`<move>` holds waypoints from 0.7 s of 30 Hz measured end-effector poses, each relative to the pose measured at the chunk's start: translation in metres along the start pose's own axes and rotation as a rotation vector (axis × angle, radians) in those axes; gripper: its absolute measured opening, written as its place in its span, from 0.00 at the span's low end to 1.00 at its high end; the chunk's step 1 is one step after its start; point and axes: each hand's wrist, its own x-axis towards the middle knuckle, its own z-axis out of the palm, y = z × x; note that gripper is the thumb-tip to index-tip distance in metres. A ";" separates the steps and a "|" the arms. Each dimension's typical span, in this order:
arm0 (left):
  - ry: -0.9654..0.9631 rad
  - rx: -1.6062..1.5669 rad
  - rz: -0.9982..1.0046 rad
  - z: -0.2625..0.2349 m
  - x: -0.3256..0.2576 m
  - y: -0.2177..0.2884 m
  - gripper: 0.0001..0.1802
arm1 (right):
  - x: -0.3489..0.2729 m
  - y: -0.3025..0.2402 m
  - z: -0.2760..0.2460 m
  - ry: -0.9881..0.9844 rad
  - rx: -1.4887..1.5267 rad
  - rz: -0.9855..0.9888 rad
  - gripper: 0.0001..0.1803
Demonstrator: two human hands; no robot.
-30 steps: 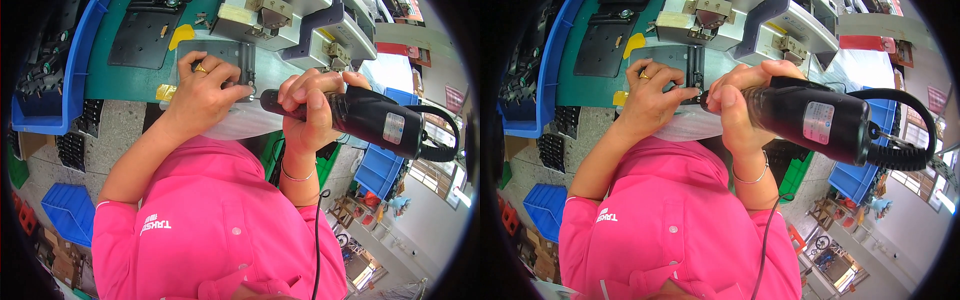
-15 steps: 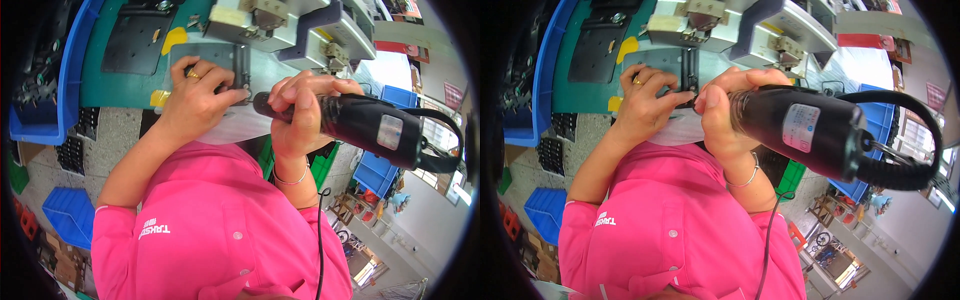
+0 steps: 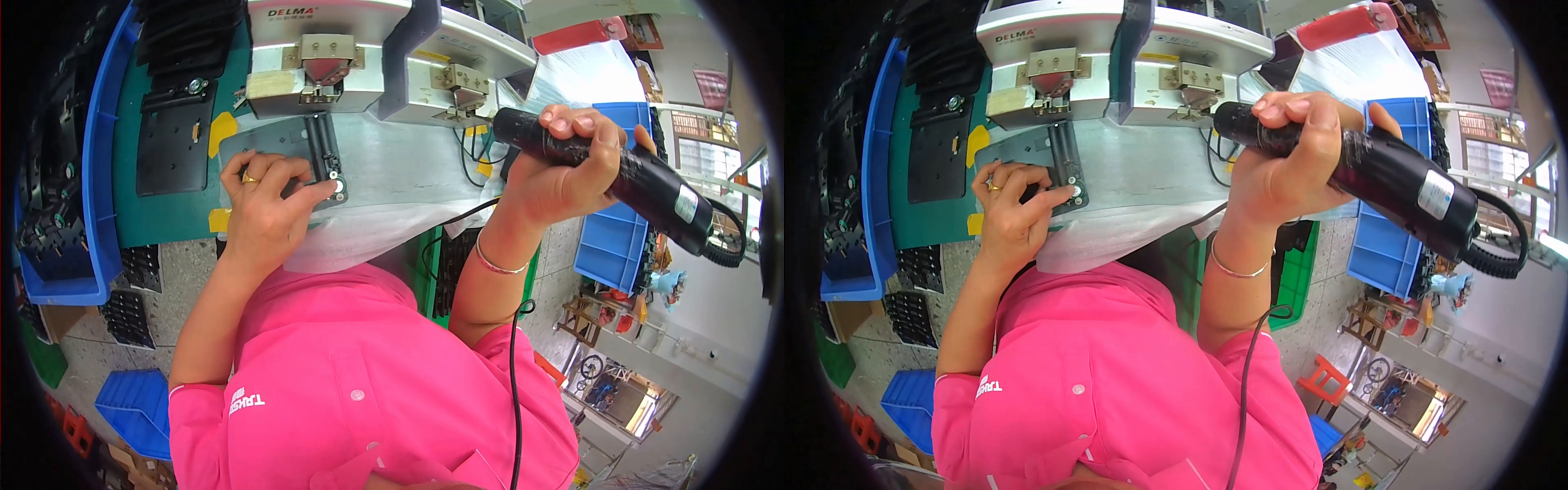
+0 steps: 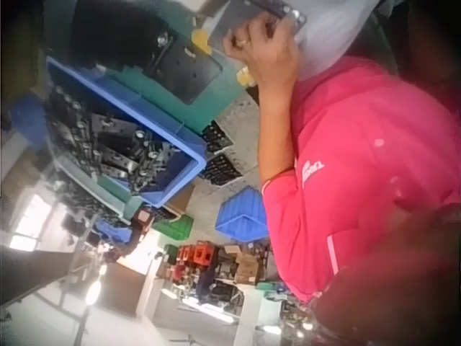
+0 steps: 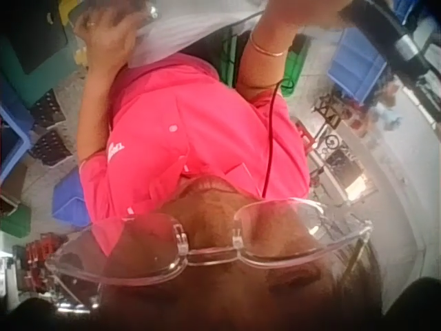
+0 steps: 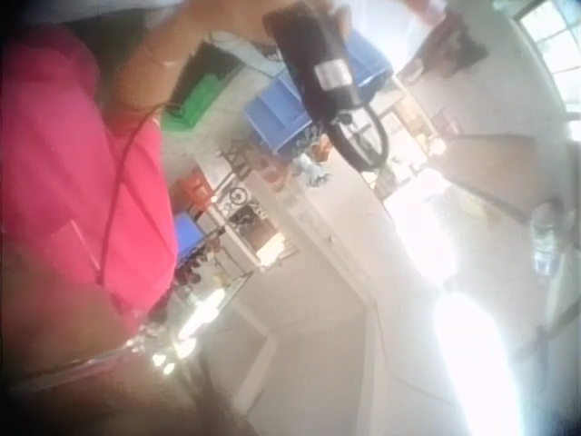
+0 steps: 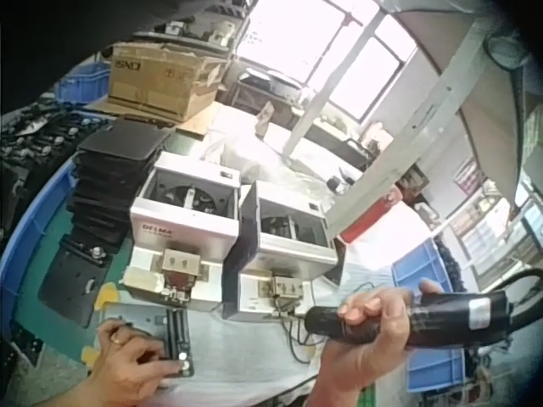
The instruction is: The person assembles plastic housings by hand at a factory workbench, securing them with screws using an electric screwdriver.
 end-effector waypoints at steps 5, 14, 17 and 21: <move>-0.015 0.013 0.016 0.000 0.001 0.000 0.17 | 0.001 0.008 0.000 0.024 0.059 0.028 0.26; -0.025 0.021 0.014 0.000 0.002 0.002 0.16 | 0.001 0.017 -0.001 -0.042 0.061 0.084 0.26; -0.023 0.009 0.012 -0.001 0.002 0.002 0.16 | 0.004 0.021 0.000 -0.082 0.083 0.096 0.25; -0.033 0.002 0.008 -0.002 0.002 0.001 0.17 | 0.011 0.027 -0.004 -0.296 0.037 0.101 0.23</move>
